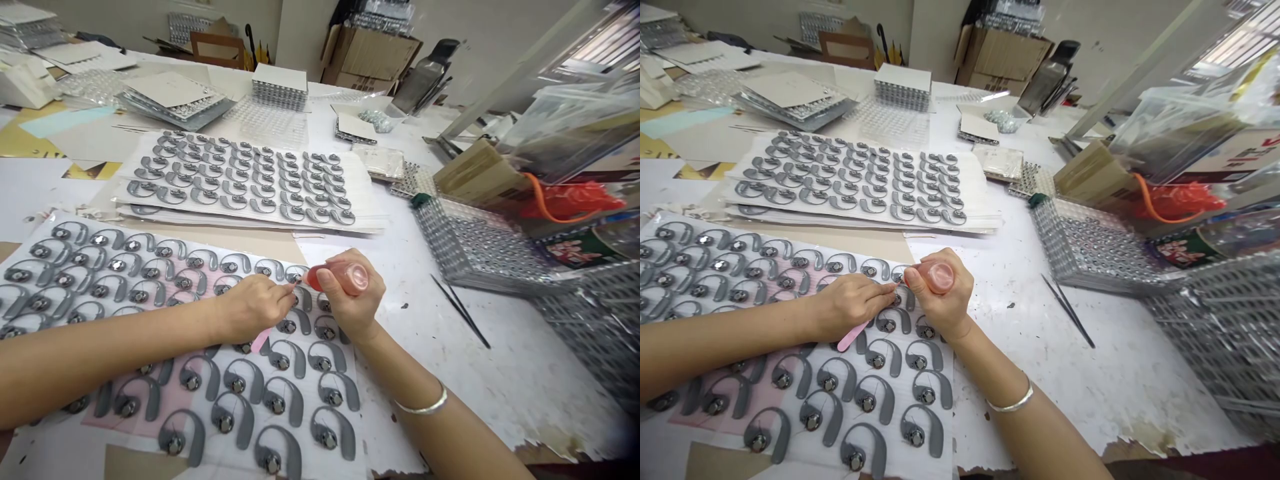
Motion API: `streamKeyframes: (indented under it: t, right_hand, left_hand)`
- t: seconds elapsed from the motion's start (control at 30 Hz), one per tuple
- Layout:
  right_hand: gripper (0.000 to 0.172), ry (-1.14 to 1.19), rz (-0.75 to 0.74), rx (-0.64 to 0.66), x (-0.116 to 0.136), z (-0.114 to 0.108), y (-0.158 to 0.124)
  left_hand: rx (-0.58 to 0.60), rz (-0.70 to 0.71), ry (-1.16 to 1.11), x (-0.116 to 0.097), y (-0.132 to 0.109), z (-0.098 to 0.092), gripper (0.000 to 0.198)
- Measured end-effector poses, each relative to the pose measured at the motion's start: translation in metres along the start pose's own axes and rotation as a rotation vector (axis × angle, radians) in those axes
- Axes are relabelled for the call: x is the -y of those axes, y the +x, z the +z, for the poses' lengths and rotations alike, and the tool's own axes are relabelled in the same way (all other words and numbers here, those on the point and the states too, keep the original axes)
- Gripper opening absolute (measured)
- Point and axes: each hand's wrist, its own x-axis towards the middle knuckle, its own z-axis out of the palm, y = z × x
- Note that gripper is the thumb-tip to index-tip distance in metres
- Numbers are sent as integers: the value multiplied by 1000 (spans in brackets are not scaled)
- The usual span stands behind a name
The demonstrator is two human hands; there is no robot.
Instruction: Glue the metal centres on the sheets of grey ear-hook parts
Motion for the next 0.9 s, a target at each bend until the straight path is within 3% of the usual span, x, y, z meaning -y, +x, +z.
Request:
streamKeyframes:
  t: [0.9]
  right_hand:
    - [11,-11,-38,-36,-3,0,0]
  left_hand:
    - [-10,-19,-42,3,-2,1,22]
